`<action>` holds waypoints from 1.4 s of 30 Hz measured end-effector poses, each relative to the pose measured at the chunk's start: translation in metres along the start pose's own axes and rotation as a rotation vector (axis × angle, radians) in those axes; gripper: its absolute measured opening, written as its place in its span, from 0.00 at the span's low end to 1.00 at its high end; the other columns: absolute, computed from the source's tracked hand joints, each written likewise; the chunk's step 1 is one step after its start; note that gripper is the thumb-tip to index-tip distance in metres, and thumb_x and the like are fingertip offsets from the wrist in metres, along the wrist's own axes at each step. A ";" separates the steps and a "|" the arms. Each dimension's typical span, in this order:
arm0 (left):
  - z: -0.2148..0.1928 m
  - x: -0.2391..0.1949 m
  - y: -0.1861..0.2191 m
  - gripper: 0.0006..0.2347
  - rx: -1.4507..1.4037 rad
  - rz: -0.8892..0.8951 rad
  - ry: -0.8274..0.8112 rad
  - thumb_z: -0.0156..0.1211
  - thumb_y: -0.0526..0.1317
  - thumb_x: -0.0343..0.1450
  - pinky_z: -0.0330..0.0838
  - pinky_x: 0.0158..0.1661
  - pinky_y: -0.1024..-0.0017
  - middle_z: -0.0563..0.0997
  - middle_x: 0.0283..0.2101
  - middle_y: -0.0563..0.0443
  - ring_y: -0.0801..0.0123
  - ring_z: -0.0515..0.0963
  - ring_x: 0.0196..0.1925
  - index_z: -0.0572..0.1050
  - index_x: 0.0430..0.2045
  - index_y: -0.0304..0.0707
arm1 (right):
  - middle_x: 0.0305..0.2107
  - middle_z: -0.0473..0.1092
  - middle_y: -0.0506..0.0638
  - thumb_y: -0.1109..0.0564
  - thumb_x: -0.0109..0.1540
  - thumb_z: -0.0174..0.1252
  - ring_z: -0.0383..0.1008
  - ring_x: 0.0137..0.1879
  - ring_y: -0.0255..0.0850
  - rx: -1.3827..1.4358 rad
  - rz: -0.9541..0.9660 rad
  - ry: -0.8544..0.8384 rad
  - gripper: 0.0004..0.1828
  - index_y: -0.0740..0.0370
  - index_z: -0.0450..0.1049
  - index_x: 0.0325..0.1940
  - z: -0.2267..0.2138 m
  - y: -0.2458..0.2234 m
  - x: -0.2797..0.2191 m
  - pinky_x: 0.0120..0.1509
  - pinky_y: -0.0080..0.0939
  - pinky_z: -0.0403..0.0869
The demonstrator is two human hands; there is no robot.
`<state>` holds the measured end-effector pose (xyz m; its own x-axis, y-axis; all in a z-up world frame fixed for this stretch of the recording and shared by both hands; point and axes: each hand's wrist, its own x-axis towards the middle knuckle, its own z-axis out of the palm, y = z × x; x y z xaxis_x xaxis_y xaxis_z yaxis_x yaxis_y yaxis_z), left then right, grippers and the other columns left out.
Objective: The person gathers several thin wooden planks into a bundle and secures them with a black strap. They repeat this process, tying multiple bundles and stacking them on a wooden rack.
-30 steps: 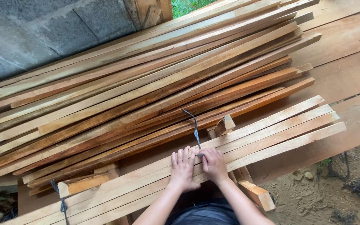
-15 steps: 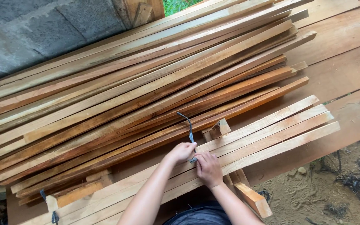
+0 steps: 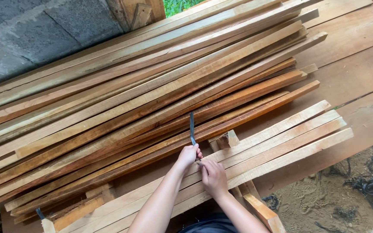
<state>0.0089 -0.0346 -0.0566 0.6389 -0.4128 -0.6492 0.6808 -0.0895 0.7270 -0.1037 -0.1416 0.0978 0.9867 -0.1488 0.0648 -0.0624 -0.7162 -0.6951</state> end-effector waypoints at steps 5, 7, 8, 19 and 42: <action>0.001 -0.007 0.022 0.16 -0.151 -0.221 0.080 0.46 0.45 0.79 0.71 0.27 0.67 0.74 0.20 0.52 0.66 0.76 0.24 0.70 0.23 0.37 | 0.36 0.76 0.46 0.57 0.64 0.53 0.73 0.47 0.42 0.022 0.116 0.034 0.06 0.56 0.76 0.40 0.005 -0.013 0.010 0.51 0.44 0.65; 0.000 0.001 0.018 0.15 -0.172 -0.229 0.111 0.47 0.45 0.79 0.71 0.27 0.68 0.74 0.20 0.51 0.66 0.75 0.23 0.70 0.24 0.37 | 0.35 0.76 0.45 0.57 0.65 0.52 0.73 0.48 0.40 0.020 0.153 0.001 0.07 0.56 0.76 0.40 -0.002 -0.011 0.008 0.52 0.45 0.64; 0.001 0.003 0.013 0.15 -0.173 -0.227 0.149 0.47 0.44 0.79 0.72 0.28 0.68 0.74 0.20 0.50 0.66 0.75 0.22 0.71 0.24 0.35 | 0.34 0.76 0.43 0.57 0.64 0.52 0.72 0.50 0.39 0.007 0.151 -0.044 0.07 0.54 0.77 0.38 -0.007 -0.007 0.003 0.57 0.46 0.63; -0.009 0.021 -0.011 0.14 -0.124 -0.222 0.201 0.47 0.43 0.78 0.74 0.29 0.67 0.74 0.22 0.49 0.67 0.74 0.21 0.72 0.26 0.32 | 0.45 0.78 0.41 0.60 0.58 0.58 0.68 0.57 0.47 0.080 -0.113 -0.014 0.09 0.55 0.79 0.41 -0.024 0.006 -0.019 0.67 0.51 0.58; 0.037 -0.199 0.060 0.62 1.563 0.195 0.015 0.77 0.62 0.52 0.27 0.70 0.38 0.38 0.76 0.31 0.37 0.35 0.78 0.37 0.72 0.31 | 0.44 0.77 0.41 0.59 0.58 0.58 0.71 0.58 0.46 -0.070 -0.184 0.077 0.09 0.54 0.77 0.42 -0.014 0.003 -0.020 0.63 0.50 0.67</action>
<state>-0.0907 0.0086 0.1241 0.6790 -0.5218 -0.5165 -0.4318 -0.8527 0.2939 -0.1260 -0.1500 0.1041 0.9683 -0.0612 0.2421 0.1045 -0.7814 -0.6152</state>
